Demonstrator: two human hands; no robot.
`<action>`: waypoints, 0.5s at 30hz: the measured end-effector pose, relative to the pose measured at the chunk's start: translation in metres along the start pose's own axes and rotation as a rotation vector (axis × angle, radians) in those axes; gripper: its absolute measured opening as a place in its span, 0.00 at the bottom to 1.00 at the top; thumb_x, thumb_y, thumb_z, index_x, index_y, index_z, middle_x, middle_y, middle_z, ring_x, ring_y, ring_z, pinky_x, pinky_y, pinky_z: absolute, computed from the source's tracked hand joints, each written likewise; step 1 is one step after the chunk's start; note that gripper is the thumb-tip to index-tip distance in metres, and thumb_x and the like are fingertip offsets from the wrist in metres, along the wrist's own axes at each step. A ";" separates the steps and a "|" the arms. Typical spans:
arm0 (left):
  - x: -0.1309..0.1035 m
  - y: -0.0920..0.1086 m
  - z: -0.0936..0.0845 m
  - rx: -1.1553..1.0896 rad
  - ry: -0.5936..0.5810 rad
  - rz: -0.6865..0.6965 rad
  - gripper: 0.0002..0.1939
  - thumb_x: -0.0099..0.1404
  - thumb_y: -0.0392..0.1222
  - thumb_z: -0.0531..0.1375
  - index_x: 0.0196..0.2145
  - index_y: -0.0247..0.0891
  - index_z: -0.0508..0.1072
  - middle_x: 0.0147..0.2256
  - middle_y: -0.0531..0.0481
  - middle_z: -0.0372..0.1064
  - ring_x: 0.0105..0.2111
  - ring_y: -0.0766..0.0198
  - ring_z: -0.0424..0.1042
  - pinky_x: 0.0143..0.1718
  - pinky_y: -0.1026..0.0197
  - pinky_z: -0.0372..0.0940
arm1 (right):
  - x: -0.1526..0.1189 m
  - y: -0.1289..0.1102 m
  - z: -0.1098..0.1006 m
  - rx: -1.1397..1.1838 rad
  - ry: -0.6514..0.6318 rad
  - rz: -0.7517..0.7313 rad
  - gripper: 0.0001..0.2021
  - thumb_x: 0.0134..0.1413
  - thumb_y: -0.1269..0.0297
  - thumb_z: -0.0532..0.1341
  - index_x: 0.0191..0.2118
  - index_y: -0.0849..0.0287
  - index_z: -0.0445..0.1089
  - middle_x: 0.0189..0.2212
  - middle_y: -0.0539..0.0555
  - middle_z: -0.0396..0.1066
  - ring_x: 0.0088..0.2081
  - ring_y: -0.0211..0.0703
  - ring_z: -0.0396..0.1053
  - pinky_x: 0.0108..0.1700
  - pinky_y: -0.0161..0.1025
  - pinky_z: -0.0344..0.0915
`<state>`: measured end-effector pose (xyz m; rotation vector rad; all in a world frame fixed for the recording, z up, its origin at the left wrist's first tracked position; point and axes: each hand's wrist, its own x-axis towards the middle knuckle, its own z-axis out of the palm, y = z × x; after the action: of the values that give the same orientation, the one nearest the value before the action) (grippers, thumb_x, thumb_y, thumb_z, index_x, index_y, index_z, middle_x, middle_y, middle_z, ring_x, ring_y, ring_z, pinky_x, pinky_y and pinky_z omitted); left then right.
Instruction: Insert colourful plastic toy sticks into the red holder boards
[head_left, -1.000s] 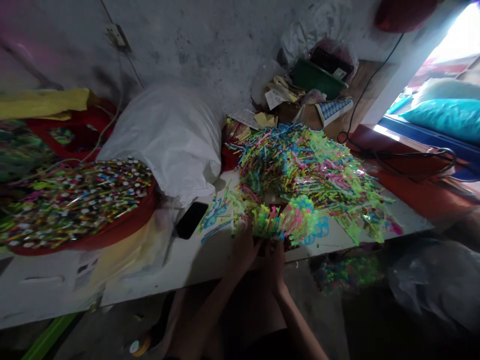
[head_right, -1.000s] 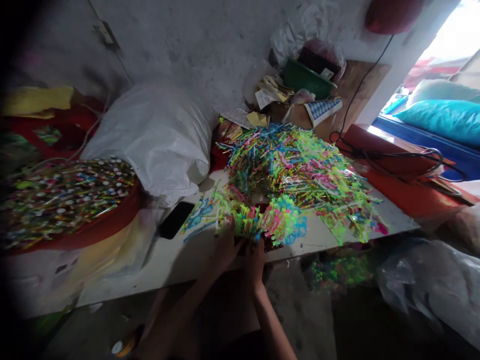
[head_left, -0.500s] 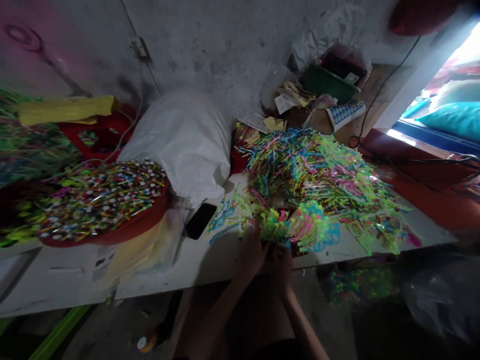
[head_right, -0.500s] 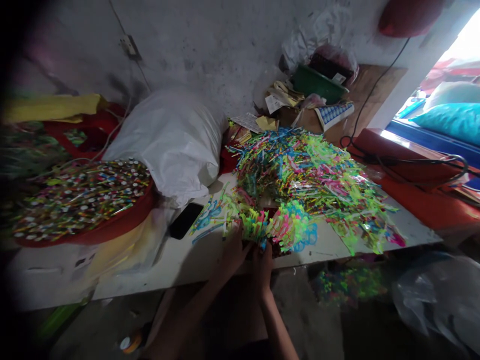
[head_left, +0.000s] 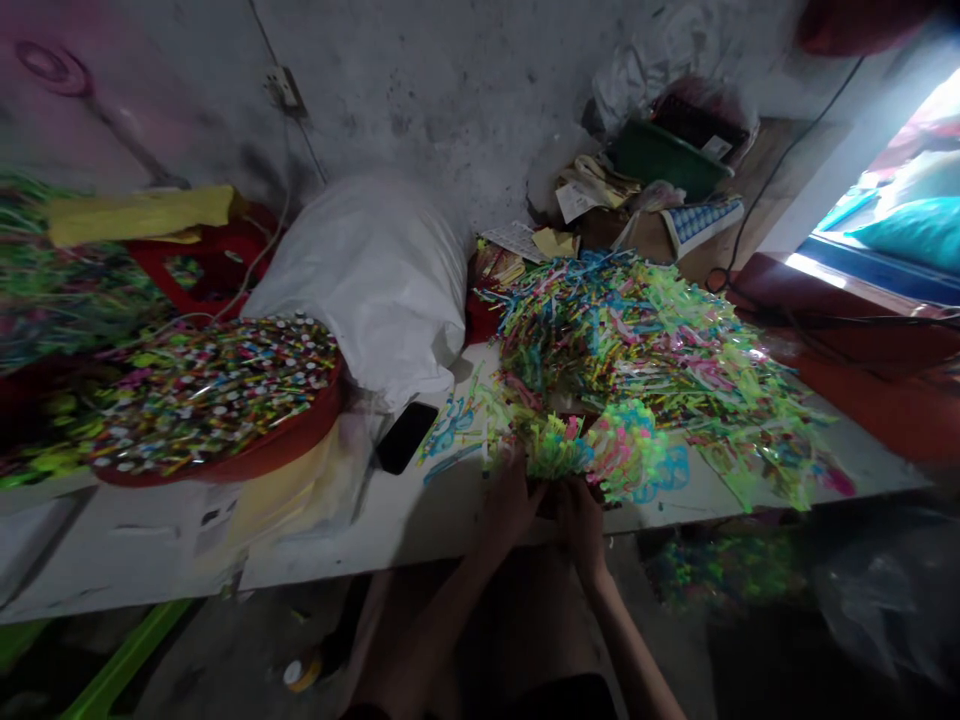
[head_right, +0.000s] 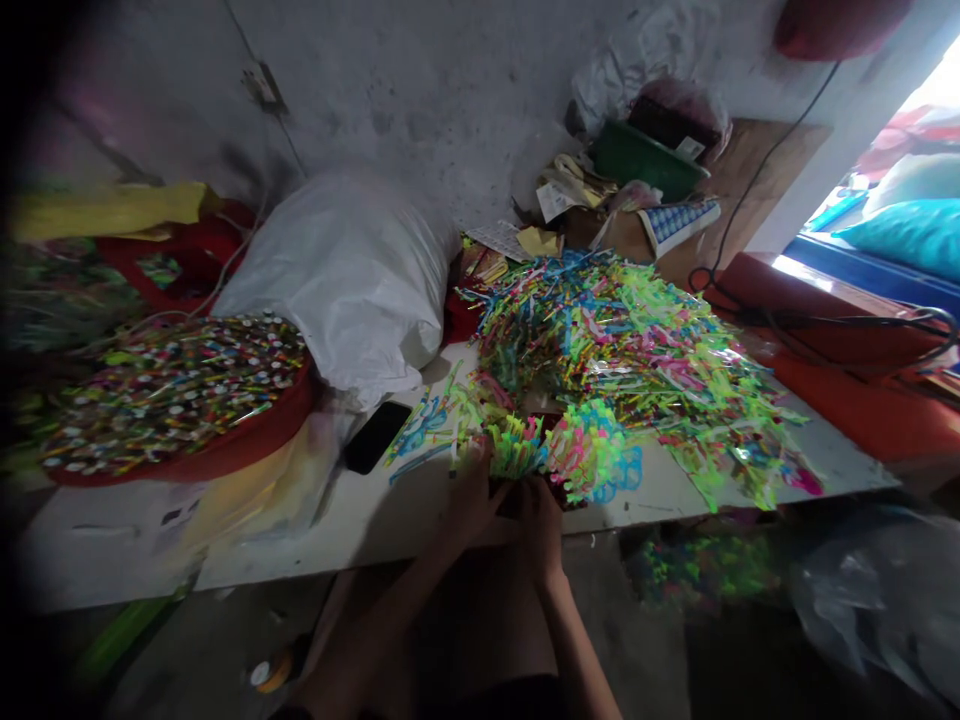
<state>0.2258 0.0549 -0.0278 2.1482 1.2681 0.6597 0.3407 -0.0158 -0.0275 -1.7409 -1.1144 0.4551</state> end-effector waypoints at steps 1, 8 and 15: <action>0.000 0.001 -0.001 -0.001 -0.004 0.011 0.38 0.62 0.48 0.54 0.64 0.34 0.42 0.63 0.39 0.46 0.63 0.52 0.43 0.60 0.49 0.48 | 0.001 -0.001 -0.001 -0.019 -0.022 -0.021 0.14 0.57 0.57 0.49 0.34 0.60 0.68 0.30 0.56 0.72 0.31 0.42 0.68 0.33 0.36 0.62; -0.003 -0.005 -0.003 -0.045 0.005 0.044 0.42 0.55 0.40 0.58 0.63 0.34 0.44 0.61 0.40 0.50 0.61 0.51 0.50 0.59 0.49 0.51 | 0.001 0.005 -0.004 -0.165 -0.045 -0.075 0.14 0.57 0.56 0.48 0.34 0.58 0.67 0.31 0.56 0.71 0.33 0.44 0.67 0.34 0.37 0.61; -0.015 -0.038 -0.029 0.024 0.360 -0.269 0.19 0.61 0.41 0.54 0.50 0.33 0.63 0.46 0.38 0.65 0.48 0.51 0.65 0.48 0.50 0.61 | -0.016 0.014 -0.009 -0.107 -0.013 0.049 0.20 0.56 0.52 0.50 0.45 0.61 0.66 0.42 0.63 0.71 0.42 0.50 0.69 0.39 0.43 0.66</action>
<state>0.1772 0.0631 -0.0343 1.8814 1.7235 0.9448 0.3456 -0.0353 -0.0392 -1.8646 -1.1251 0.4440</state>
